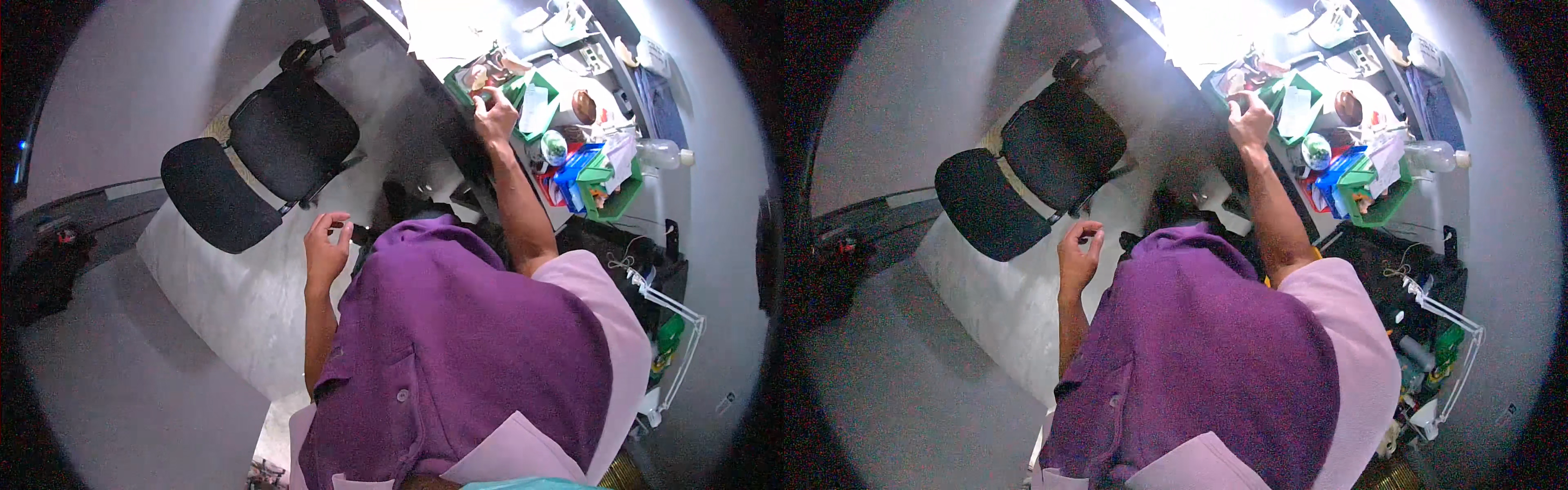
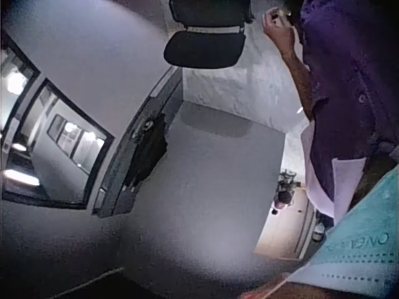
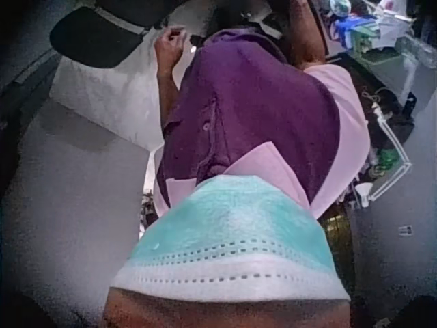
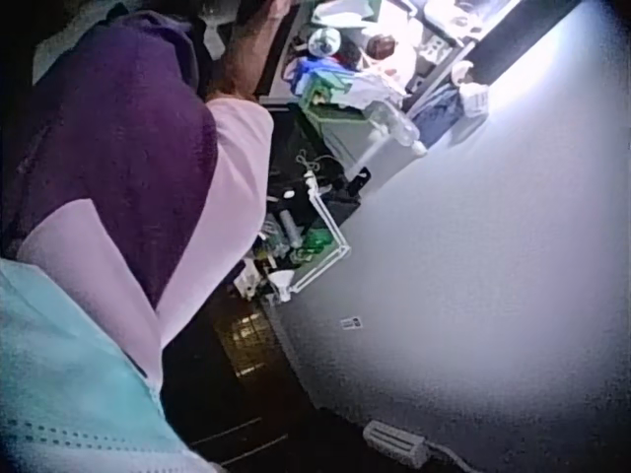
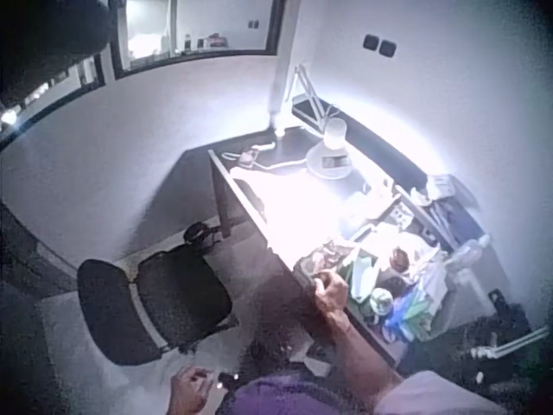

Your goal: The person retrieves a dental crown from a tray, wipes it with a cloth, and then applies paint onto the crown using a fine brush and a color palette at a workbench.

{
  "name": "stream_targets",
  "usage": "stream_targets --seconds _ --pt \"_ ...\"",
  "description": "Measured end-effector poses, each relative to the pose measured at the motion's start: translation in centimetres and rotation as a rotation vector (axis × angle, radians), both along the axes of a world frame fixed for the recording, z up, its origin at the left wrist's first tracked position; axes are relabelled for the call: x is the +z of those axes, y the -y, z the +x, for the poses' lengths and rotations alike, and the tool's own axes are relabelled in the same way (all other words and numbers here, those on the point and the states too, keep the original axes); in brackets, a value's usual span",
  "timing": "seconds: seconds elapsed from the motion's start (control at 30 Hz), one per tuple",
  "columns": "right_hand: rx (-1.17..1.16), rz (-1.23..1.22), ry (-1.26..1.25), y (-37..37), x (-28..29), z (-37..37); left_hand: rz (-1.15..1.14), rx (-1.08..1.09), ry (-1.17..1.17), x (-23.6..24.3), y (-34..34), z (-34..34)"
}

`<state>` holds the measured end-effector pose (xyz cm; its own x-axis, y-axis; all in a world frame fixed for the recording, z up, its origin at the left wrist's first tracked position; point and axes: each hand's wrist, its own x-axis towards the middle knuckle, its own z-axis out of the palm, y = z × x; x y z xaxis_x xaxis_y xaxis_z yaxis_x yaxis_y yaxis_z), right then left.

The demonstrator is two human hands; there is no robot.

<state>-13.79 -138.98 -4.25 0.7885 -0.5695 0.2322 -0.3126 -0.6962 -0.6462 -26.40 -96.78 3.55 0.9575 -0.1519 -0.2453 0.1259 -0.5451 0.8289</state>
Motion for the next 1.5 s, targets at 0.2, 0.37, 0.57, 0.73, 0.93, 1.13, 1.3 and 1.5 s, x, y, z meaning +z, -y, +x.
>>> stream_targets --seconds 0.2,0.37,0.57,0.73,0.93,1.13,1.3,1.5 --pt "-0.064 -0.140 -0.066 -2.8 2.3 -1.7 0.005 -0.015 0.052 0.3 -1.1 -1.0" --pt "0.282 -0.069 0.157 -10.0 3.2 -3.7 -0.096 0.141 0.026 -0.1 -0.8 -2.3" --pt "0.867 1.223 -0.641 -25.3 7.2 -11.7 -0.159 0.063 0.102 0.4 -1.8 -5.2" --pt "1.023 1.445 -0.849 -34.7 11.2 -17.0 -0.190 0.179 0.196 2.6 -8.5 -11.5" --pt "1.230 1.907 -1.075 -47.8 8.9 -25.0 -0.205 0.404 0.204 2.9 -22.2 -24.0" --pt "1.690 1.856 -1.418 -62.7 10.6 -31.2 -0.329 0.564 0.225 4.7 -33.5 -34.4" --pt "1.791 1.619 -1.746 -75.7 11.6 -34.7 -0.307 0.712 0.272 3.3 -42.6 -40.9" --pt "1.852 1.321 -2.092 -93.7 11.3 -39.6 -0.267 0.986 0.412 2.4 -55.5 -47.4"
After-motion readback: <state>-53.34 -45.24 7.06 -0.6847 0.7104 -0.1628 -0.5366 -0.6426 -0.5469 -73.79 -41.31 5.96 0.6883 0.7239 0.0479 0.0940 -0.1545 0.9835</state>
